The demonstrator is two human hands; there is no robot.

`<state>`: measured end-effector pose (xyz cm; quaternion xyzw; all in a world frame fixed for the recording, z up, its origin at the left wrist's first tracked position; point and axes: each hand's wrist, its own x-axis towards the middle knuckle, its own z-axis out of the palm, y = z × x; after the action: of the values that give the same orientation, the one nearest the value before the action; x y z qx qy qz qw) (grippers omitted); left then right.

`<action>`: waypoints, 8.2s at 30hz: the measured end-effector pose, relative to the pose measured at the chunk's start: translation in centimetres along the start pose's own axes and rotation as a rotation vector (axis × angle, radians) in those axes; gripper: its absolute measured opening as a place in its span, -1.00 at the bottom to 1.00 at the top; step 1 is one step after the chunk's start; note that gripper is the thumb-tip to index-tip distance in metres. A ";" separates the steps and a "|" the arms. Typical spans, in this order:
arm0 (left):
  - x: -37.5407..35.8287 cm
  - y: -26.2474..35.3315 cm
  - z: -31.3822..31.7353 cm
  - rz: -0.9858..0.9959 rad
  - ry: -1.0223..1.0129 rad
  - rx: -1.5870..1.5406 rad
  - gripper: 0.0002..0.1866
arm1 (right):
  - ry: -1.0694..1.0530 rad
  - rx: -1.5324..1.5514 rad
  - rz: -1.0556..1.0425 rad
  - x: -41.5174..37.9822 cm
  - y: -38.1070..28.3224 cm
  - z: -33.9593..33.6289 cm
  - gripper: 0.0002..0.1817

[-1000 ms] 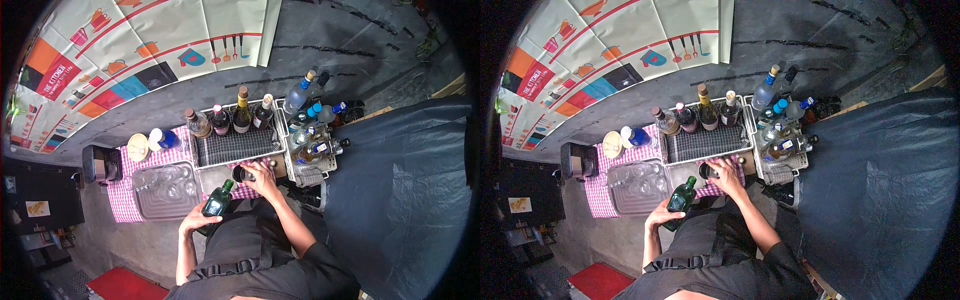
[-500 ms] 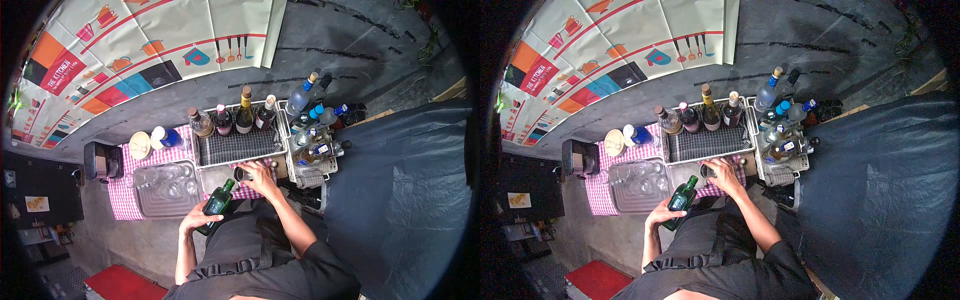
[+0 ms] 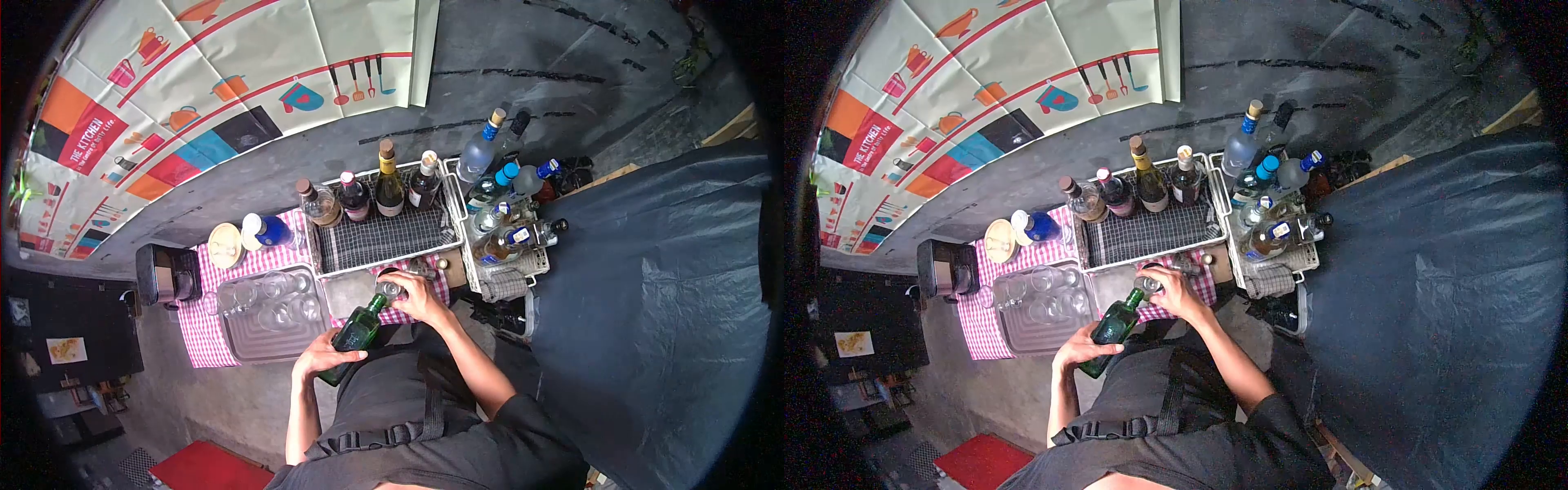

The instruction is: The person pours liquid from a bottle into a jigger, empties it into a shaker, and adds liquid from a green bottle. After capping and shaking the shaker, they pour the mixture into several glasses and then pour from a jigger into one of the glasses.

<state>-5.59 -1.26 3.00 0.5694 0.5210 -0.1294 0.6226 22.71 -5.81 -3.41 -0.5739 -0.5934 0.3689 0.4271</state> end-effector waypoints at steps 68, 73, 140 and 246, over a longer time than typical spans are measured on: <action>0.8 -1.7 1.1 0.286 -0.095 -0.395 -0.14 | 0.053 0.392 0.217 -1.0 -0.6 -1.3 -0.29; 1.0 -2.4 0.9 0.249 -0.080 -0.382 -0.16 | 0.068 -0.153 0.123 -0.6 0.6 -1.1 -0.28; -0.6 2.2 0.2 0.018 -0.071 0.014 -0.06 | 0.002 -0.010 0.014 -0.4 -0.3 0.0 -0.38; 1.6 -0.4 0.5 -0.003 -0.097 0.021 -0.13 | 0.007 -0.021 -0.054 0.0 0.2 0.0 -0.42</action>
<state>-4.97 -1.11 1.43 0.5681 0.4895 -0.1633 0.6411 22.79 -5.84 -3.57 -0.5636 -0.6108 0.3490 0.4330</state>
